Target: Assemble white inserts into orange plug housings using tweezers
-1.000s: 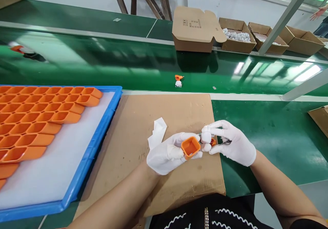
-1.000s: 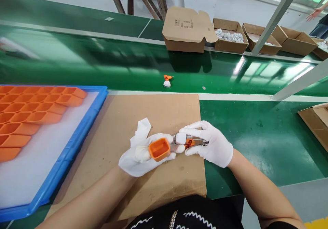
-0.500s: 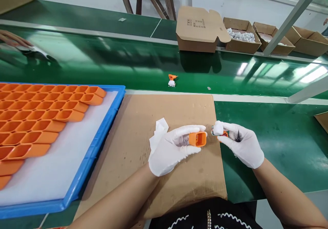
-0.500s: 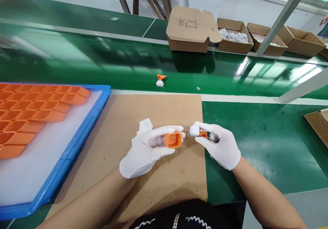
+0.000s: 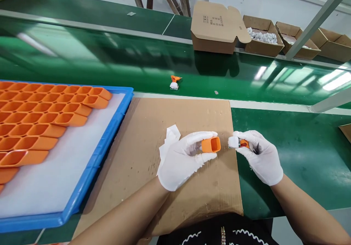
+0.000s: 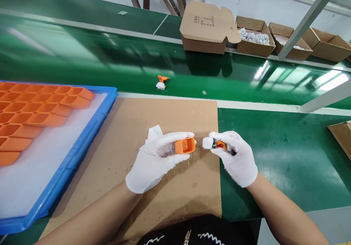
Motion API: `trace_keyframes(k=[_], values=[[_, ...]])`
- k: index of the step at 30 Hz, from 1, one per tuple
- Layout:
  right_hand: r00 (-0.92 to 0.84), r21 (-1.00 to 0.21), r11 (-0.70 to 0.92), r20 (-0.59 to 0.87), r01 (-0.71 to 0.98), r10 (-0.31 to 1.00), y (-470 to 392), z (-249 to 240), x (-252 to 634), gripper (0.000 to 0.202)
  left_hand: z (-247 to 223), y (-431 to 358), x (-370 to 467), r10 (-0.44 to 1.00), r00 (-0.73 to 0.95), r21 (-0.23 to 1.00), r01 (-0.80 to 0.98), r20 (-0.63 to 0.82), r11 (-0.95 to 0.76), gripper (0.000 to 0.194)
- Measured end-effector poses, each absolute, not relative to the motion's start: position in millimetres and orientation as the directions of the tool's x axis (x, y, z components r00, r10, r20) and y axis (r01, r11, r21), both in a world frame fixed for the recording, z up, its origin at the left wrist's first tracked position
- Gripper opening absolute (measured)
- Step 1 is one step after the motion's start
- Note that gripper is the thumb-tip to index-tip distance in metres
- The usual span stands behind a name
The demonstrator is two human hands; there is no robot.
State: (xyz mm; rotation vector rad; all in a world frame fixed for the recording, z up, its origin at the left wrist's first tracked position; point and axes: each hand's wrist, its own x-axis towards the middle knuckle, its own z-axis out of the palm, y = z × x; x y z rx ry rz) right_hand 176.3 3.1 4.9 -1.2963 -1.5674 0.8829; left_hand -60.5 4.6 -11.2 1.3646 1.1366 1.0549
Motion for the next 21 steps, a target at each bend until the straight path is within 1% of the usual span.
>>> trace_keyframes(k=[5, 9, 13, 17, 19, 21], values=[[-0.139, -0.855, 0.42, 0.396, 0.304, 0.908, -8.3, 15.0, 164.4, 0.053, -7.7, 3.3, -54.3, 0.974, 0.181, 0.98, 0.118, 0.135, -0.158, 0.034], [-0.241, -0.76, 0.566, 0.513, 0.32, 0.824, -12.0, 17.6, 159.1, 0.059, -4.7, 2.2, -50.1, 0.954, 0.214, 0.963, 0.123, 0.211, -0.24, 0.032], [-0.297, -0.719, 0.585, 0.504, 0.374, 0.811, -13.7, 8.9, 161.7, 0.061, -8.1, 0.1, -49.0, 0.937, 0.223, 0.957, 0.055, 0.267, -0.286, 0.033], [-0.329, -0.672, 0.578, 0.475, 0.463, 0.816, -16.9, 2.1, 167.0, 0.07, -9.0, -1.3, -48.5, 0.926, 0.215, 0.947, 0.023, 0.31, -0.322, 0.032], [-0.358, -0.628, 0.581, 0.458, 0.518, 0.814, -18.9, 3.4, 168.8, 0.074, -6.1, -1.6, -47.9, 0.925, 0.213, 0.942, 0.047, 0.314, -0.331, 0.031], [-0.386, -0.546, 0.595, 0.456, 0.59, 0.802, -20.7, 7.3, 169.5, 0.077, -2.3, -1.7, -47.1, 0.924, 0.214, 0.936, 0.082, 0.318, -0.341, 0.031]])
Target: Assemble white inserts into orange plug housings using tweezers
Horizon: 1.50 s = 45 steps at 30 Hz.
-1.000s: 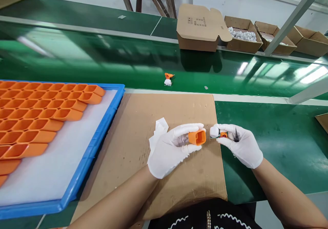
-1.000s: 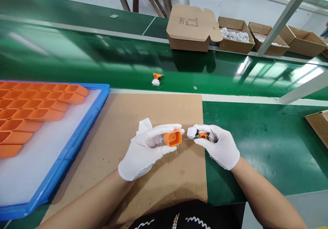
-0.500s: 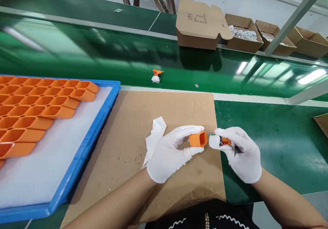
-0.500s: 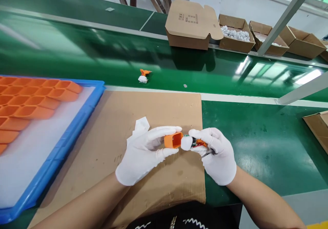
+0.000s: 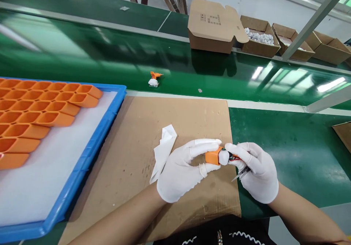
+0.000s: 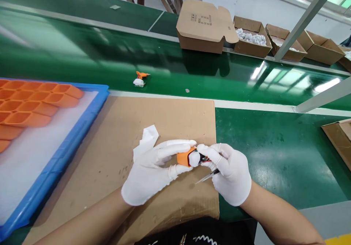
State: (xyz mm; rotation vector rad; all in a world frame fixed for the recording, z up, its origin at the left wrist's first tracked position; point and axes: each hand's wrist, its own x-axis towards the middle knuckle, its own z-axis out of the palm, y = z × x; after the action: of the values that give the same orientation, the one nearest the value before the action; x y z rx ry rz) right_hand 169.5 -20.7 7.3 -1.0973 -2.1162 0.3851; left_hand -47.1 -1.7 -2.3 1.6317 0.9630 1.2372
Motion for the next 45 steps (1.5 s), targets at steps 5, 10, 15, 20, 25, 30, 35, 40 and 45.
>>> trace_keyframes(k=[5, 10, 15, 20, 25, 30, 35, 40, 45], values=[[-0.426, -0.299, 0.592, 0.468, 0.748, 0.774, -24.6, 20.1, 167.8, 0.069, 3.1, -3.6, -46.0, 0.917, 0.218, 0.932, 0.069, 0.334, -0.356, 0.043], [-0.413, -0.137, 0.507, 0.422, 0.851, 0.807, -32.7, 26.8, 157.5, 0.046, 4.4, -10.0, -43.9, 0.943, 0.248, 0.969, 0.049, 0.222, -0.241, 0.041], [-0.22, -0.098, 0.289, 0.435, 0.952, 0.873, -45.9, 21.4, 134.7, 0.03, 1.1, -18.9, -36.6, 0.969, 0.181, 0.975, 0.117, 0.167, -0.19, 0.035], [-0.388, -0.194, 0.443, 0.265, 0.875, 0.883, -41.4, 25.9, 141.3, 0.048, -11.2, -19.0, -35.0, 0.983, 0.154, 0.965, 0.222, 0.104, -0.137, 0.033], [-0.378, -0.757, 0.35, 0.146, 0.552, 0.914, -21.4, 40.2, 170.4, 0.063, -11.8, -12.1, -39.7, 0.988, 0.15, 0.998, 0.06, -0.037, 0.028, 0.038], [-0.304, -0.962, -0.209, -0.255, 0.176, 0.918, 1.5, 35.2, 176.4, 0.037, -0.7, -10.2, -41.9, 0.954, 0.227, 0.971, 0.09, 0.197, -0.222, 0.033], [-0.595, -0.81, -0.581, -0.429, -0.08, 0.68, 9.4, 26.2, 176.4, 0.052, -0.5, -10.9, -42.9, 0.884, 0.306, 0.908, 0.116, 0.353, -0.403, 0.036], [-0.566, -0.773, -0.626, -0.473, -0.099, 0.675, 4.9, 26.7, 170.4, 0.041, -0.3, -9.3, -43.5, 0.815, 0.348, 0.851, 0.079, 0.463, -0.518, 0.043], [-0.532, -0.779, -0.607, -0.451, -0.156, 0.716, -0.5, 26.8, 158.7, 0.044, -1.5, -9.9, -43.6, 0.785, 0.364, 0.828, 0.06, 0.502, -0.557, 0.042]])
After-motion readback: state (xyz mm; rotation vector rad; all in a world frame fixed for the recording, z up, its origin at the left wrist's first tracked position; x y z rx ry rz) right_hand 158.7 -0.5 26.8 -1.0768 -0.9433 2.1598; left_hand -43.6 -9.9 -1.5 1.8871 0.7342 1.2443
